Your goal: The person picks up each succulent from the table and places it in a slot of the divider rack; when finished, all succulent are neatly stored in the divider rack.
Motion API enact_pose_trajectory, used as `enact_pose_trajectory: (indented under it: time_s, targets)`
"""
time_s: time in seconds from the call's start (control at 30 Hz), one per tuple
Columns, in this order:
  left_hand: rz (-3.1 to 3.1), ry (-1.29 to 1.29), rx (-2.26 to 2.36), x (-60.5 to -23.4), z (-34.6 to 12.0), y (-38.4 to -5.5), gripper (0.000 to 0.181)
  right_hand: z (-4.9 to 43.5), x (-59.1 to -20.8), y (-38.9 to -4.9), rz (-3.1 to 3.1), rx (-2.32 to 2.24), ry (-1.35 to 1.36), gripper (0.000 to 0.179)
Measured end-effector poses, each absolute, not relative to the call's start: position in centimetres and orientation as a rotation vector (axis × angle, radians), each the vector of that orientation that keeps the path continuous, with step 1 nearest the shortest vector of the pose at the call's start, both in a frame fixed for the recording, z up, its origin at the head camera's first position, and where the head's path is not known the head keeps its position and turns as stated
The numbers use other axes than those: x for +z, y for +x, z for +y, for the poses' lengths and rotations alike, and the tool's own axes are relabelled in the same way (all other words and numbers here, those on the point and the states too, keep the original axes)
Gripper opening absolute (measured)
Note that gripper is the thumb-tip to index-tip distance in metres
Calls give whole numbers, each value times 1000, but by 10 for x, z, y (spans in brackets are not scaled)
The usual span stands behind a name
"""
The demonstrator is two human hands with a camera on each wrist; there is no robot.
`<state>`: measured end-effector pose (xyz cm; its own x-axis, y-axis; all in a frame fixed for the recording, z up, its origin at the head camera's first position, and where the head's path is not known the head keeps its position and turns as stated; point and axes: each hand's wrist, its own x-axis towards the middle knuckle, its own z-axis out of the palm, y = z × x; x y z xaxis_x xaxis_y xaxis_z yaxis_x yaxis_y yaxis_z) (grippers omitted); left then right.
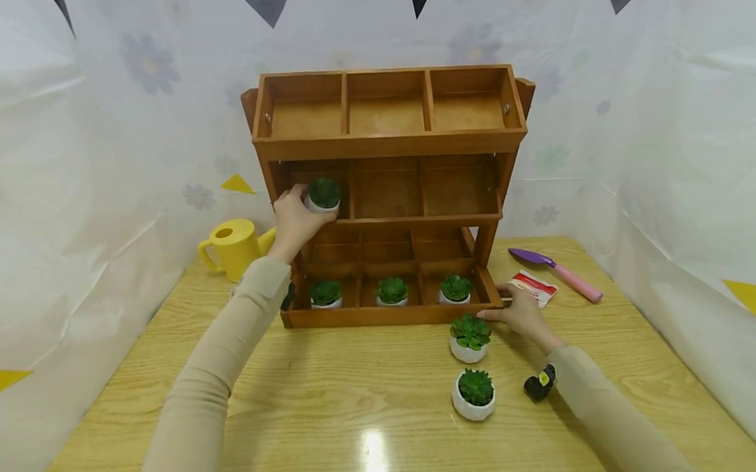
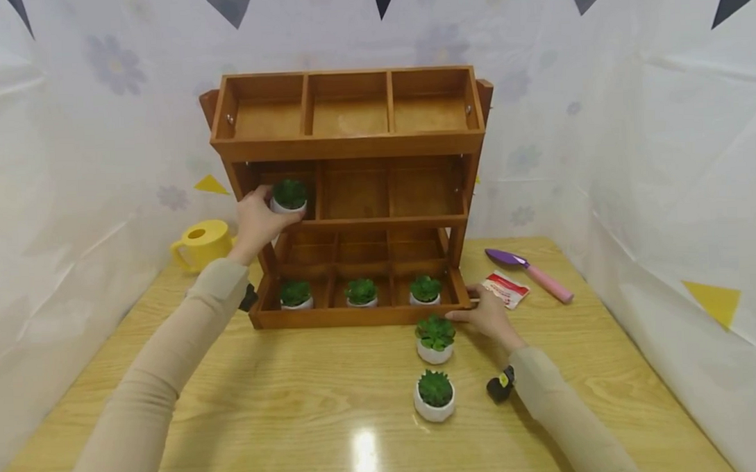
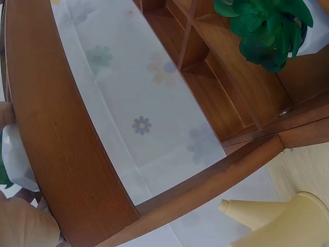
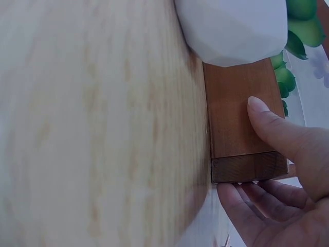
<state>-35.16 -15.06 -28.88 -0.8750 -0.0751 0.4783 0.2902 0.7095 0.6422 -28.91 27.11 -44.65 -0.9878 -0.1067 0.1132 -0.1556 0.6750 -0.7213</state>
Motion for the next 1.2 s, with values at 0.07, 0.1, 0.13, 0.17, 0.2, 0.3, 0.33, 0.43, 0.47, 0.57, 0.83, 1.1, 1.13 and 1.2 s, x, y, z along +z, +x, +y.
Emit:
enact_pose_trajectory:
  time_s: [0.07,0.1,0.13,0.17,0.2,0.3,0.33,0.43,0.47,0.57,0.83,1.1,1.13,1.2]
  targets:
    - [-2446,-161,-1034,-289,-151,-352,65,271,-446,-289,-2821,1226,217,74]
    - [-2450,-158,-1039,-288,-151,-352,65,270,-446,-289,-2821,1223,223,74]
    - [-2453,-155,-1044,-288,-152,-352,65,270,-446,-289,-2820,1227,220,74]
    - [-2457,-151,-1047,-288,-152,-352,64,270,-446,-289,-2820,1227,220,73]
    - [-2463,-142,-1051,-288,-152,-351,64,269,-446,-289,-2818,1228,218,73]
    - [-2493,-107,-1063,-286,-152,-351,65,269,-445,-288,-2817,1226,223,73]
    - [-2507,-93,-1061,-286,-152,-351,66,269,-445,-288,-2819,1232,212,73]
    - [-2539,-60,-1056,-284,-151,-351,68,268,-444,-288,-2823,1226,217,73]
    - [-2545,-53,-1054,-284,-151,-350,68,268,-444,-288,-2822,1228,213,73]
    - [-2551,-41,-1047,-284,-150,-350,67,268,-444,-288,-2824,1226,215,73]
    - [-2565,-11,-1049,-283,-150,-348,70,268,-445,-288,-2820,1224,208,73]
    - [-2508,-21,-1069,-288,-148,-349,78,269,-447,-288,-2835,1219,181,77]
    - [-2492,-27,-1075,-289,-149,-349,79,269,-447,-288,-2835,1223,177,77]
    - [-2455,-40,-1096,-291,-149,-348,80,269,-446,-287,-2838,1224,184,77]
